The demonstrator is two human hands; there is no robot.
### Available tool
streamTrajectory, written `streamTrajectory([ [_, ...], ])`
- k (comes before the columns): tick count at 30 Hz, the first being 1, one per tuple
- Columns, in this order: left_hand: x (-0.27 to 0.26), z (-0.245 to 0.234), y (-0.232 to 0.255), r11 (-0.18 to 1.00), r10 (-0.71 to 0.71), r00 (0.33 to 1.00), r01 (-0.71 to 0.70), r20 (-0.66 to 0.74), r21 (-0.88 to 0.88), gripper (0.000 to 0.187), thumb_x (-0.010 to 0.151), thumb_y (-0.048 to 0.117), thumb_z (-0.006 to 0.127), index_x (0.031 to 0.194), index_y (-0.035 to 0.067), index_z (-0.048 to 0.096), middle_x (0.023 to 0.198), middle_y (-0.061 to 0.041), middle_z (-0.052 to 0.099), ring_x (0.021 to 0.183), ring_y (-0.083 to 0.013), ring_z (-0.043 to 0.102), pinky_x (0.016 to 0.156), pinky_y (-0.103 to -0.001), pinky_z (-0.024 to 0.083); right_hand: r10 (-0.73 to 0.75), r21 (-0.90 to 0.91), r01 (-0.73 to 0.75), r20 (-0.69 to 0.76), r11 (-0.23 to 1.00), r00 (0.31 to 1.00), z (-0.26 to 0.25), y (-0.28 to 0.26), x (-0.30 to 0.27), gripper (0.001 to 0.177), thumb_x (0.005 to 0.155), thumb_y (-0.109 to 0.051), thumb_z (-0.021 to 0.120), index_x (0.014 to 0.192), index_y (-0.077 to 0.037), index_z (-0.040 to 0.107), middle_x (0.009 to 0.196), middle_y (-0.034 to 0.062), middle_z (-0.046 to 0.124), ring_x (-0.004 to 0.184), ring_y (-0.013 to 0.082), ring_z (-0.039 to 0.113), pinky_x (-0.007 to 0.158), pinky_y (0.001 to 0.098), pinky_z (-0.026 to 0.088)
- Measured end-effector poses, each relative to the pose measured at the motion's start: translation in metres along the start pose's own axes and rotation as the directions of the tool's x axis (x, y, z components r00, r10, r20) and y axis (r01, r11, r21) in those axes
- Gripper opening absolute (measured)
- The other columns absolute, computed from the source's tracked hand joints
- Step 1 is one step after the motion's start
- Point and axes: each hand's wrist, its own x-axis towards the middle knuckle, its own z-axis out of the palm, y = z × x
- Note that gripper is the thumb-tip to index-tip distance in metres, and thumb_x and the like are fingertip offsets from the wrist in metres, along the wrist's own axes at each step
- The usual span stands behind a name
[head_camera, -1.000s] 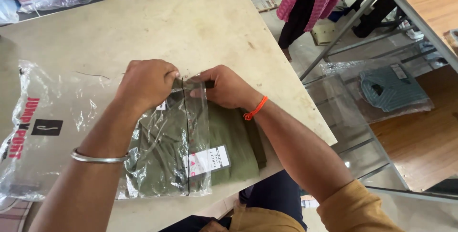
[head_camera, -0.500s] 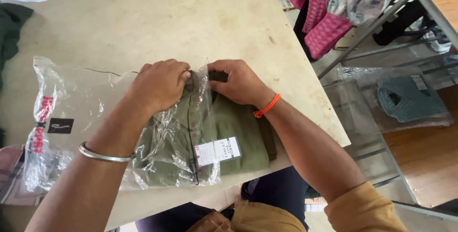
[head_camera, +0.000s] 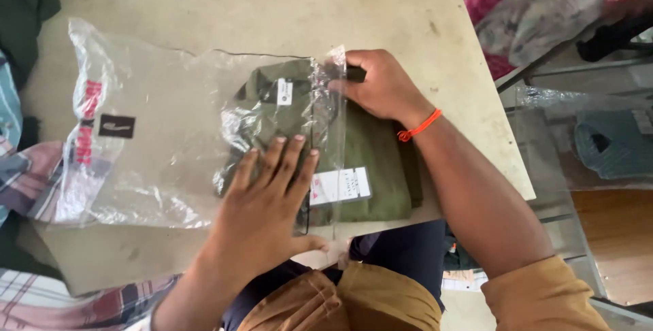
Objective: Folding a green long-sleeved shirt and placing it into a plastic retail bag.
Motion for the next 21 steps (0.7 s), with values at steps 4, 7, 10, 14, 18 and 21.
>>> streamTrajectory([
  [4,0.004,0.011,0.008,0.998,-0.055,0.998,0.056,-0.035,0.041,0.119,0.064,0.081,0.064,0.152,0.006,0.038,0.157,-0.019,0.036,0.146,-0.036,0.033,0.118,-0.058,0.022,0.012,0.019,-0.013,0.018,1.0,1.0,0.002,-0.001,0.0,0.035,0.09,-0.018,0.079,0.122,-0.005,0.072,0.116,0.0131,0.077,0.104,0.0191,0.075,0.093,0.0315,0.056],
  [7,0.007,0.01,0.013,0.999,-0.054,0.998,0.054,-0.038,0.003,0.116,0.067,0.079,0.067,0.15,0.003,0.039,0.154,-0.022,0.038,0.143,-0.0385,0.034,0.114,-0.06,0.022,0.047,0.01,-0.047,0.003,0.999,0.999,0.005,0.0,-0.001,0.034,0.091,-0.018,0.079,0.122,-0.004,0.073,0.117,0.013,0.077,0.107,0.0195,0.074,0.096,0.0319,0.054],
  [10,0.008,0.013,0.02,0.998,-0.068,0.997,0.067,-0.045,-0.02,0.117,0.065,0.079,0.068,0.149,0.003,0.038,0.152,-0.023,0.038,0.141,-0.0399,0.035,0.114,-0.062,0.022,0.073,0.003,-0.073,-0.011,0.997,0.997,0.009,0.001,-0.003,0.035,0.091,-0.016,0.078,0.123,-0.004,0.072,0.119,0.0119,0.077,0.107,0.019,0.074,0.098,0.0314,0.054],
  [14,0.013,0.013,0.029,0.999,-0.052,0.995,0.05,-0.089,-0.021,0.114,0.067,0.075,0.07,0.149,0.001,0.04,0.154,-0.023,0.038,0.141,-0.0421,0.035,0.116,-0.058,0.023,-0.042,0.118,0.049,-0.069,0.992,0.997,0.014,-0.003,-0.004,0.062,0.088,-0.01,0.079,0.144,-0.007,0.053,0.139,0.0123,0.063,0.112,0.017,0.074,0.106,0.0331,0.051],
  [18,0.016,0.015,0.037,0.999,-0.003,0.994,-0.003,-0.111,-0.05,0.105,0.074,0.065,0.072,0.149,-0.003,0.041,0.157,-0.022,0.038,0.142,-0.0406,0.039,0.117,-0.054,0.027,0.09,0.305,-0.053,-0.107,0.951,0.99,0.018,-0.017,-0.005,0.091,0.082,-0.009,0.078,0.158,-0.014,0.029,0.152,0.0027,0.048,0.108,0.01,0.073,0.096,0.0288,0.058],
  [21,0.015,0.007,0.041,1.0,-0.024,0.994,0.023,-0.106,-0.019,0.092,0.076,0.052,0.074,0.145,-0.002,0.047,0.156,-0.02,0.041,0.141,-0.0376,0.044,0.117,-0.052,0.031,-0.162,0.06,0.17,-0.113,0.984,0.98,0.018,-0.003,-0.006,0.077,0.089,-0.005,0.083,0.156,-0.009,0.045,0.121,0.0133,0.076,0.111,0.0164,0.074,0.104,0.0338,0.055],
])
